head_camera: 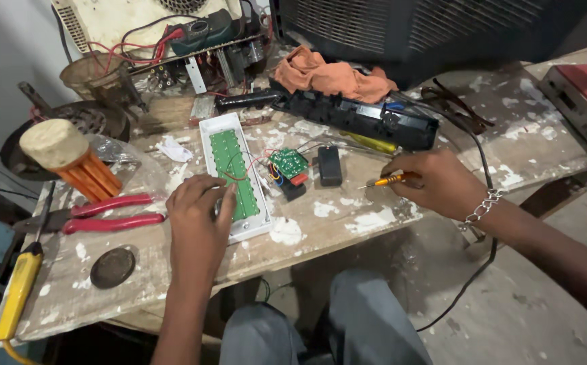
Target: The person works on a green circuit board seated in a white light fixture housing on a cluttered workbench. They use a soldering iron to solder wires and components on the board, reposition wires with their hands, use a screwdriver on the fixture, and at the end lift the board out of the housing.
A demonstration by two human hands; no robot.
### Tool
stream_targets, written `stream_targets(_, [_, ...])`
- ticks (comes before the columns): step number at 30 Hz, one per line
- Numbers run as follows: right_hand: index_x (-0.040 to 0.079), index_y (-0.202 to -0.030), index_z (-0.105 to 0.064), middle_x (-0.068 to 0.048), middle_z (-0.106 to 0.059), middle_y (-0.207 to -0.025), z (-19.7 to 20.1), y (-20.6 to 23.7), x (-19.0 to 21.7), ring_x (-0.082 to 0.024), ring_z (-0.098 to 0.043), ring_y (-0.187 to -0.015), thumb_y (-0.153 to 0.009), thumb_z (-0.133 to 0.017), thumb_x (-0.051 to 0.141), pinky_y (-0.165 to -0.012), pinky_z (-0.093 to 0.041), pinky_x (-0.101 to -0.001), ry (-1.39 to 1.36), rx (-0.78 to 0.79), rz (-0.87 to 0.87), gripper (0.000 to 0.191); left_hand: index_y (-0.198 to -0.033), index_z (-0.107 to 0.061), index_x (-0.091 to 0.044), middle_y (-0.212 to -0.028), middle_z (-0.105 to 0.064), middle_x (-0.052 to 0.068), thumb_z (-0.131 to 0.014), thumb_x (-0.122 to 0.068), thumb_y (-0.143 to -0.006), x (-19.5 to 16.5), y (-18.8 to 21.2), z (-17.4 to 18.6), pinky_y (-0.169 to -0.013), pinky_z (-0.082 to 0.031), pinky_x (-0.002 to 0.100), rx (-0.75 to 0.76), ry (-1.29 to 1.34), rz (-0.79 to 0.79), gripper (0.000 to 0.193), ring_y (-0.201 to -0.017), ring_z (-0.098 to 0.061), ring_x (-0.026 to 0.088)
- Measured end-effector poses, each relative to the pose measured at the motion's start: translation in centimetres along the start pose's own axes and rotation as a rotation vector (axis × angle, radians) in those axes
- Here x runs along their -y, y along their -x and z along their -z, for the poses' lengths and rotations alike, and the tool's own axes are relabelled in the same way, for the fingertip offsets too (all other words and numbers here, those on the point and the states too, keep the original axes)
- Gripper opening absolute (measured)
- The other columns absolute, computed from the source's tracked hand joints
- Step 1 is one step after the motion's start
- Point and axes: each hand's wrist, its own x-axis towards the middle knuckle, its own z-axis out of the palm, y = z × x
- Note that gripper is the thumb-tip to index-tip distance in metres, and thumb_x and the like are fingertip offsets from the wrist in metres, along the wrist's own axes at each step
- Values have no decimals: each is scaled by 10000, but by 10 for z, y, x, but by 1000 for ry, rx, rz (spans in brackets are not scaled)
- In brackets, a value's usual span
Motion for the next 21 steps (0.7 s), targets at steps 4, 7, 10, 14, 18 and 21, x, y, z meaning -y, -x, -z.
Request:
stream_targets(4, [80,-1054,-773,-139,-773,-845,-10,3,16,-219,-770,-691,-792,-776,116,-664,-602,-323,-46,-86,-31,265,-890,-767,-39,-1079,-735,73,-806,-199,-866,-6,0,2,-1032,-384,435,54,71,-44,165,-1164,-637,255])
stream_targets(7, [56,-1068,-747,-124,-781,-924,-23,-2,34,-203,-774,-715,-782,-765,66,-670,-610,-306,-132,-165,63,286,-851,-778,-66,-1074,-741,51,-855,-274,-762,-11,2,2,-1063,-317,479,77,78,-97,240,-1185,-618,252])
stream_targets(10, [46,-1077,-735,-118,-782,-969,-46,-7,59,-194,-774,-765,-788,-768,38,-688,-616,-290,-189,-251,178,291,-841,-785,-87,-1087,-742,42,-870,-300,-725,-11,1,-2,-1080,-282,514,102,75,-82,257,-1199,-607,249])
stream_targets(14, [44,-1052,-736,-118,-785,-985,-88,-19,102,-192,-751,-735,-825,-784,42,-643,-607,-285,-261,-408,240,232,-829,-792,-101,-1092,-748,35,-853,-267,-740,-7,1,-5,-1065,-295,521,140,86,-17,198,-1196,-622,234])
stream_targets(18, [36,-1074,-733,-101,-733,-816,-115,-25,131,-167,-695,-592,-855,-802,80,-537,-546,-306,-364,-459,206,234,-878,-809,-107,-1126,-735,57,-838,-257,-721,-8,-1,-3,-1044,-328,503,197,120,84,220,-1150,-635,250])
stream_targets(21, [47,-1054,-733,-87,-683,-734,-125,-27,137,-175,-616,-537,-853,-798,72,-497,-475,-334,-289,-516,303,213,-896,-810,-82,-1117,-733,101,-858,-234,-699,-10,-8,5,-1054,-322,523,293,82,59,252,-1105,-645,291])
